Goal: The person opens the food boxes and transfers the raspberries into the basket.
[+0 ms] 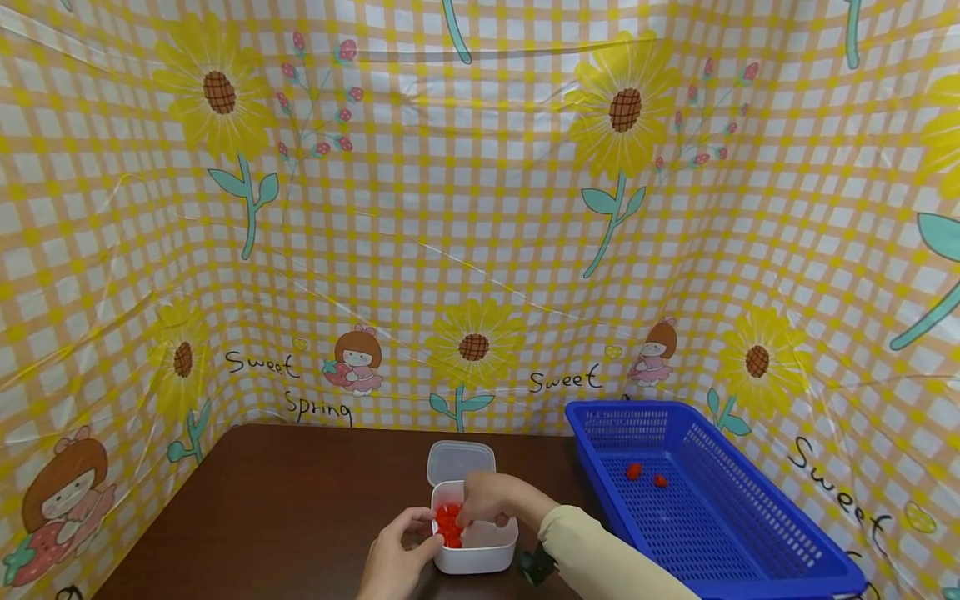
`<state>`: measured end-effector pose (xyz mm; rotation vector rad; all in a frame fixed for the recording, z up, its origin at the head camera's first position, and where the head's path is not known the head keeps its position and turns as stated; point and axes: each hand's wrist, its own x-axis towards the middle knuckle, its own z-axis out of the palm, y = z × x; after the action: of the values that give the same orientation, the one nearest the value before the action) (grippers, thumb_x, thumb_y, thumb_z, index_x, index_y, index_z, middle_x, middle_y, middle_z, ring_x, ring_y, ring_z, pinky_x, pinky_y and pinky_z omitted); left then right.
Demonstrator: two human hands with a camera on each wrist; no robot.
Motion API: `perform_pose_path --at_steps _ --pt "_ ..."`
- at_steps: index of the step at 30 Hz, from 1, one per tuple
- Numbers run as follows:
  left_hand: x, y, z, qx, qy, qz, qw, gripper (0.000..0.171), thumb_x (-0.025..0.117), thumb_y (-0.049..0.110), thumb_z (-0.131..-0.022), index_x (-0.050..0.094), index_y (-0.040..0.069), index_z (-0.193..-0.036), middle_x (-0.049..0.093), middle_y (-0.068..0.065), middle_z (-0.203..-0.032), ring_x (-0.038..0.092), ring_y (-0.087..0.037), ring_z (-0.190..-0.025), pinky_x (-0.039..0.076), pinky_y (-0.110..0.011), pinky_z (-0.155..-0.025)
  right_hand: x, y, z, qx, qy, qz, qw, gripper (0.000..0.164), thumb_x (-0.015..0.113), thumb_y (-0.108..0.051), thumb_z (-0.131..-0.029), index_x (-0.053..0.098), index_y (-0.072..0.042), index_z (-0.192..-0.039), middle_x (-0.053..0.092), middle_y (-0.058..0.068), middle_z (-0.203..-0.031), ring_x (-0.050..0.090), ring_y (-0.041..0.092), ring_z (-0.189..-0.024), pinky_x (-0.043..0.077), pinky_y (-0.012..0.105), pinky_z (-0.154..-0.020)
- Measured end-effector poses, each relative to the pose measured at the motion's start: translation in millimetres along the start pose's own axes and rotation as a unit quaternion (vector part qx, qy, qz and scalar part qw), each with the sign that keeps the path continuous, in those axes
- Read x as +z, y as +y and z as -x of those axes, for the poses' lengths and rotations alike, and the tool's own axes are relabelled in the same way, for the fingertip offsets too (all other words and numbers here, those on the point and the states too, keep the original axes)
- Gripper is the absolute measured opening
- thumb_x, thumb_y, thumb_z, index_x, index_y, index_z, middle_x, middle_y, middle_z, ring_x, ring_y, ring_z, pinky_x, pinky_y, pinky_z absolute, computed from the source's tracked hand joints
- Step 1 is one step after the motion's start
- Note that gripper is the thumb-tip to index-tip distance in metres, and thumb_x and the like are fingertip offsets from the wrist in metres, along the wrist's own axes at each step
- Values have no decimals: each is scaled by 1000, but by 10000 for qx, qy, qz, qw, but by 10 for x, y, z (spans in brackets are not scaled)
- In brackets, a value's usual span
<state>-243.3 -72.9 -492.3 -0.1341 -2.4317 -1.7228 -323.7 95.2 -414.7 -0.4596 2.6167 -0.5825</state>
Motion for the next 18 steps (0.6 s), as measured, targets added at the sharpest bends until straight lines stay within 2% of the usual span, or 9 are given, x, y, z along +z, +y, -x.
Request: perform_pose_path --at_steps 3,7,10,14,18 --pt "3 -3 3 29 -3 15 10000 32 78 20 -85 69 9 -114 69 -4 -97 62 -16 -83 47 -28 -72 21 2 1 -16 258 71 9996 21 74 -11 -84 64 -2 -68 35 -2 -51 28 10 -38 28 21 -38" --pt "0 -5 2 125 1 63 9999 32 78 19 -86 68 8 -114 69 -4 -97 62 -16 -83 48 -27 -71 61 16 -11 12 814 510 9954 22 72 -10 -80 57 -6 -65 40 0 -53 36 12 -37 31 22 -38" --pt "3 -8 2 163 -9 67 9998 31 78 19 -86 68 8 -114 69 -4 -97 62 -15 -83 48 -25 -72 98 26 -29 47 1046 673 9922 20 70 -7 -78 54 -6 -66 42 2 -55 39 15 -38 33 24 -38" --pt "4 -5 5 125 -7 41 9999 32 78 20 -86 69 8 -114 69 -4 -98 62 -14 -83 48 -25 -72 147 45 -54 43 1226 507 9911 16 70 -4 -77 55 -6 -71 45 4 -58 41 16 -40 34 25 -38" --pt "-9 5 5 75 25 60 10000 31 78 20 -86 69 8 -113 69 -5 -99 61 -16 -84 48 -27 -72 205 80 -75 -33 1381 131 9903 17 70 -3 -78 57 -5 -67 43 3 -54 40 14 -38 34 23 -37"
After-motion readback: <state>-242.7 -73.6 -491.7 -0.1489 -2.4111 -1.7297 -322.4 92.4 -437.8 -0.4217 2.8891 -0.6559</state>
